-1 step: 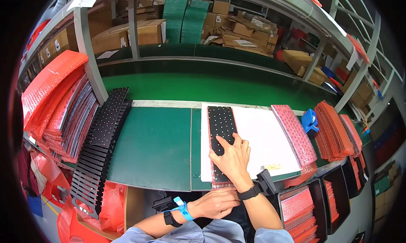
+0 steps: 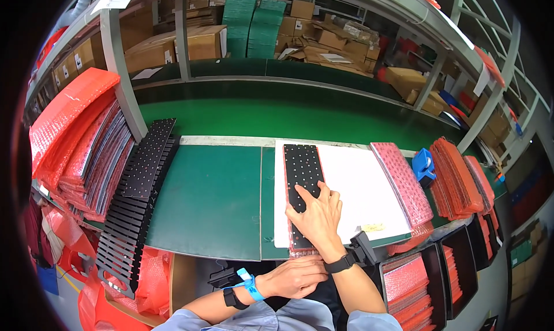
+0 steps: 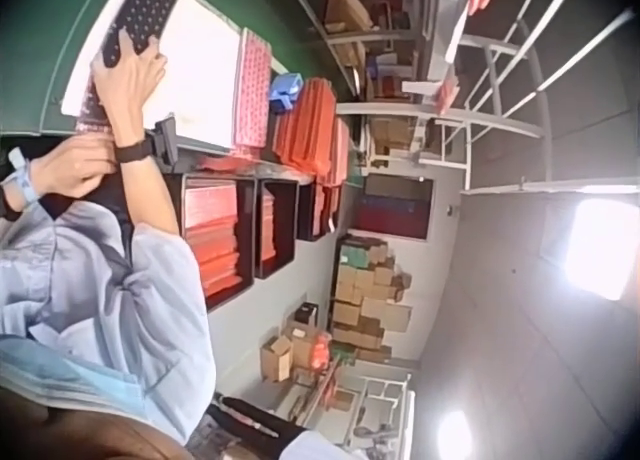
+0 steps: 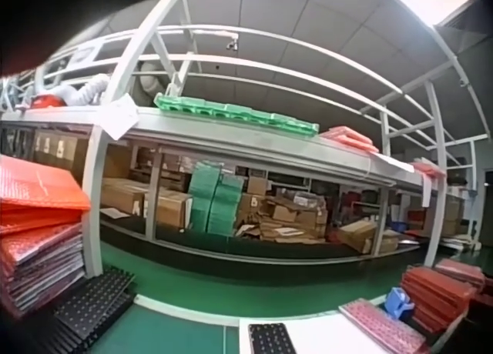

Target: The person wraps circuit boards by placing each one onto a red bubble wrap sheet, folding the sheet over the board, and pressing the edges to secure it. After wrapping each board, the person stacks the finished items and pulls a new bubble wrap sheet from a pile to repeat the process.

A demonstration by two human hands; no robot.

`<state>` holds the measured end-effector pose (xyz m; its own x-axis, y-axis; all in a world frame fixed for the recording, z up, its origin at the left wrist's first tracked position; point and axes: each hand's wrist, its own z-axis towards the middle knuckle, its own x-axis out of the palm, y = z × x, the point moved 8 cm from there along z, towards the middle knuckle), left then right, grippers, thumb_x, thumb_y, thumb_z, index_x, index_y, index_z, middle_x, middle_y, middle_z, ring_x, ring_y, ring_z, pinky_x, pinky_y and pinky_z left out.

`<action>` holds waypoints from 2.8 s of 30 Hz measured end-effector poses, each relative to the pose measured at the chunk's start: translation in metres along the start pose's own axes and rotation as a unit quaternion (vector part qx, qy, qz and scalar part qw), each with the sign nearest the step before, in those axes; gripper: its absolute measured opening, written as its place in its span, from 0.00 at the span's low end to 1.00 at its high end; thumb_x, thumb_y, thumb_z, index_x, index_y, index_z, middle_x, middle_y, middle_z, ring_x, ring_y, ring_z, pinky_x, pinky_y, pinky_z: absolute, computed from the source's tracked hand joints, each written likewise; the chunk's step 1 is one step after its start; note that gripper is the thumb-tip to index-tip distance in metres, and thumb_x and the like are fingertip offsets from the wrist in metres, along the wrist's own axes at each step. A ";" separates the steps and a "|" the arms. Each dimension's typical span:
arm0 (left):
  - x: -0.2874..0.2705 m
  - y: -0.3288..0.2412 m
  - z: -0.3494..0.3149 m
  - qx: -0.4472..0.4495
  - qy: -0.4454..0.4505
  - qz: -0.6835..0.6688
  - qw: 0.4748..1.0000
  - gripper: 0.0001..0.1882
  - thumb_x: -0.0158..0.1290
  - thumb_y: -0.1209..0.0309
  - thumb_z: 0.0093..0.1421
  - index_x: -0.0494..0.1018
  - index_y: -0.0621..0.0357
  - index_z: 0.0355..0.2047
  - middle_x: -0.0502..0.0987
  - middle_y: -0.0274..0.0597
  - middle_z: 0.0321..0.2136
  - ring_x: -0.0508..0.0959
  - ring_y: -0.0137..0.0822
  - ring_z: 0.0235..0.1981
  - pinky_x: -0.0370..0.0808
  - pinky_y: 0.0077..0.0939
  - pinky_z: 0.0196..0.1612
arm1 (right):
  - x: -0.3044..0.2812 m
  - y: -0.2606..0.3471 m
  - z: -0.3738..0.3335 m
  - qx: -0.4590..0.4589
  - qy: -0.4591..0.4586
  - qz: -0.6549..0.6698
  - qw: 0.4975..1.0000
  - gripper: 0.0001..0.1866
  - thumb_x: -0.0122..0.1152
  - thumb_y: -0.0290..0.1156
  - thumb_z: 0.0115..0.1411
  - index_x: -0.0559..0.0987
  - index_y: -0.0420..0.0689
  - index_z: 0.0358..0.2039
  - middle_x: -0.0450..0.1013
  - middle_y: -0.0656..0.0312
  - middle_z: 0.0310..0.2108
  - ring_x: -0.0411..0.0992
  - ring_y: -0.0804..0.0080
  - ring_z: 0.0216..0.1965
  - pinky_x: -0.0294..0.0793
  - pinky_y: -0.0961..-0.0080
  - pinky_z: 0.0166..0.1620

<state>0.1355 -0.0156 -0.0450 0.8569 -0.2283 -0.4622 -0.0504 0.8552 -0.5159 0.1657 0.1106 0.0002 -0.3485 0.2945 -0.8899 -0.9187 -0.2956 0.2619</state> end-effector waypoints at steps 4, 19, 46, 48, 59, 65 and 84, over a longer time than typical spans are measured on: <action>-0.015 -0.014 -0.002 0.000 -0.017 -0.050 0.999 0.14 0.53 0.81 0.48 0.76 0.65 0.38 0.77 0.45 0.43 0.75 0.45 0.50 0.68 0.41 0.62 | 0.004 -0.003 0.014 -0.039 0.041 -0.035 0.998 0.30 0.63 0.51 0.54 0.76 0.56 0.56 0.64 0.41 0.58 0.60 0.40 0.58 0.59 0.51 0.59; -0.033 0.014 0.019 -0.199 0.035 0.238 0.950 0.21 0.55 0.75 0.56 0.74 0.59 0.52 0.72 0.43 0.56 0.68 0.44 0.61 0.63 0.45 0.64 | 0.094 -0.017 0.225 -0.178 0.483 0.021 0.857 0.29 0.77 0.45 0.44 0.81 0.44 0.45 0.79 0.58 0.39 0.76 0.62 0.43 0.72 0.67 0.47; -0.090 0.057 0.053 -0.397 -0.115 0.352 0.840 0.12 0.57 0.66 0.52 0.73 0.64 0.31 0.75 0.57 0.33 0.75 0.55 0.38 0.72 0.48 0.40 | -0.163 0.045 0.094 -0.390 -0.127 0.015 0.912 0.15 0.63 0.22 0.47 0.68 0.44 0.35 0.68 0.54 0.27 0.68 0.53 0.33 0.67 0.61 0.35; -0.093 0.048 0.060 -0.377 -0.138 0.332 0.853 0.10 0.56 0.68 0.52 0.73 0.63 0.29 0.75 0.58 0.32 0.76 0.56 0.37 0.72 0.48 0.40 | -0.163 0.047 0.107 -0.382 -0.139 0.002 0.914 0.16 0.64 0.23 0.49 0.68 0.44 0.36 0.68 0.54 0.27 0.68 0.53 0.33 0.67 0.60 0.35; 0.094 -0.033 0.043 -0.206 0.254 0.193 0.925 0.18 0.51 0.79 0.49 0.69 0.72 0.42 0.77 0.54 0.23 0.81 0.53 0.28 0.76 0.46 0.26 | -0.171 0.043 0.095 -0.376 -0.160 0.012 0.912 0.16 0.65 0.24 0.50 0.69 0.46 0.37 0.67 0.55 0.26 0.69 0.52 0.32 0.68 0.61 0.34; 0.131 -0.036 0.029 -0.240 0.279 0.131 0.921 0.20 0.49 0.80 0.52 0.67 0.67 0.48 0.77 0.56 0.29 0.81 0.54 0.28 0.76 0.45 0.26 | -0.170 0.037 0.072 -0.403 -0.200 0.013 0.893 0.16 0.66 0.24 0.49 0.70 0.46 0.38 0.66 0.55 0.26 0.69 0.52 0.30 0.68 0.61 0.34; 0.149 -0.029 -0.021 -0.146 0.246 0.267 0.920 0.10 0.50 0.74 0.53 0.71 0.61 0.36 0.73 0.42 0.26 0.79 0.42 0.21 0.76 0.33 0.23 | -0.088 0.025 -0.034 -0.447 -0.119 0.007 0.887 0.10 0.59 0.25 0.49 0.75 0.50 0.34 0.72 0.66 0.37 0.67 0.65 0.34 0.66 0.70 0.35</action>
<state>0.2542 -0.0846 -0.1138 0.3369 -0.0565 -0.9399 -0.5947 0.7611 -0.2589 0.1799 0.0466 0.0725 -0.4856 0.4377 -0.7568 -0.4375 -0.8711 -0.2231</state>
